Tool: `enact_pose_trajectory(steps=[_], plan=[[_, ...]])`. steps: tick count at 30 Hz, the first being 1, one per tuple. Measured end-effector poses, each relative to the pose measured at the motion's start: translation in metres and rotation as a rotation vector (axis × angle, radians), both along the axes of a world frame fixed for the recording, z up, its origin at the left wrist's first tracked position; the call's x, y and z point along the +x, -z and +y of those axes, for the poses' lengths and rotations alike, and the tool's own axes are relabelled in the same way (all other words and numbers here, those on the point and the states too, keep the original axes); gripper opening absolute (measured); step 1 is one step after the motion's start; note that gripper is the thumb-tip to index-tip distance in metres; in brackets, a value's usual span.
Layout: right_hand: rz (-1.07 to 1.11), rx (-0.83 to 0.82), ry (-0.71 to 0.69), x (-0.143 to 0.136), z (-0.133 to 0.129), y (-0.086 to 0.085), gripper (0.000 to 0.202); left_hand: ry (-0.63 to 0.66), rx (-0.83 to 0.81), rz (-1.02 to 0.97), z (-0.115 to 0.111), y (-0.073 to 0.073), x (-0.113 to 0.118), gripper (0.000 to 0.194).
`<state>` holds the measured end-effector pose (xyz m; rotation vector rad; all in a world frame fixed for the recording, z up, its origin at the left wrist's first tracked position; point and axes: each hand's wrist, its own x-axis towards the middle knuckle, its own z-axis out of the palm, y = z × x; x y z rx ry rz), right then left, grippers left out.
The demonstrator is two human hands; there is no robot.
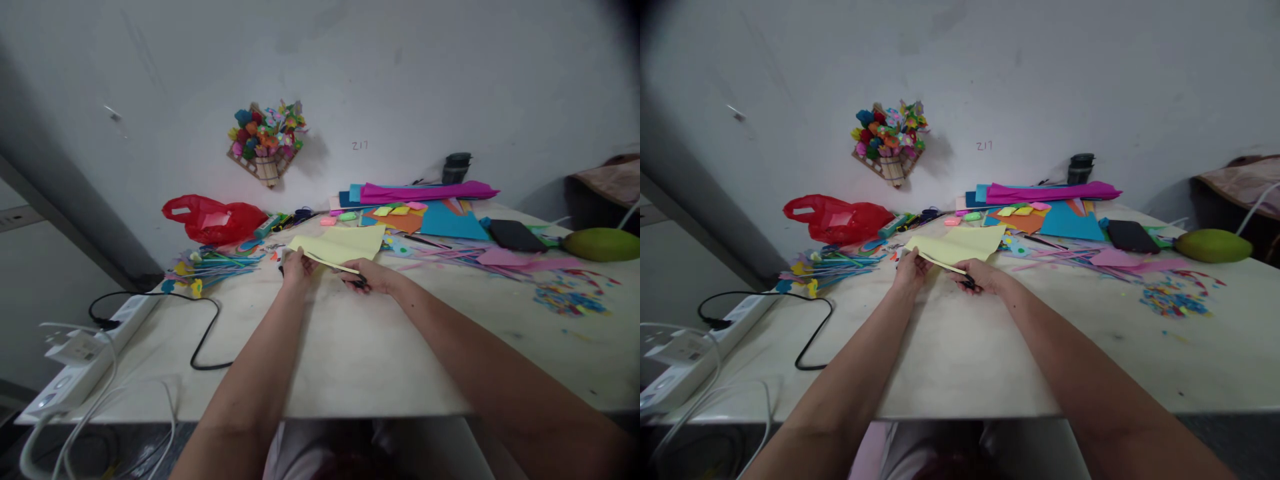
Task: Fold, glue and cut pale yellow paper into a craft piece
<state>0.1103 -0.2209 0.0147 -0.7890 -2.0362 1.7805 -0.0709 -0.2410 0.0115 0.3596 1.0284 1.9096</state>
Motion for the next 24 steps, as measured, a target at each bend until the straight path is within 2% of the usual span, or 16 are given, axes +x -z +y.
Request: enact_pose_trajectory(steps=[13, 24], plan=[[-0.010, 0.043, 0.057, -0.0010, -0.0027, -0.0022, 0.021, 0.002, 0.023, 0.011, 0.0001, -0.0002, -0.0003, 0.009], [-0.042, -0.005, 0.108, -0.0013, -0.0070, -0.0084, 0.021, -0.003, 0.016, -0.041, -0.0006, -0.0011, 0.0009, 0.006]])
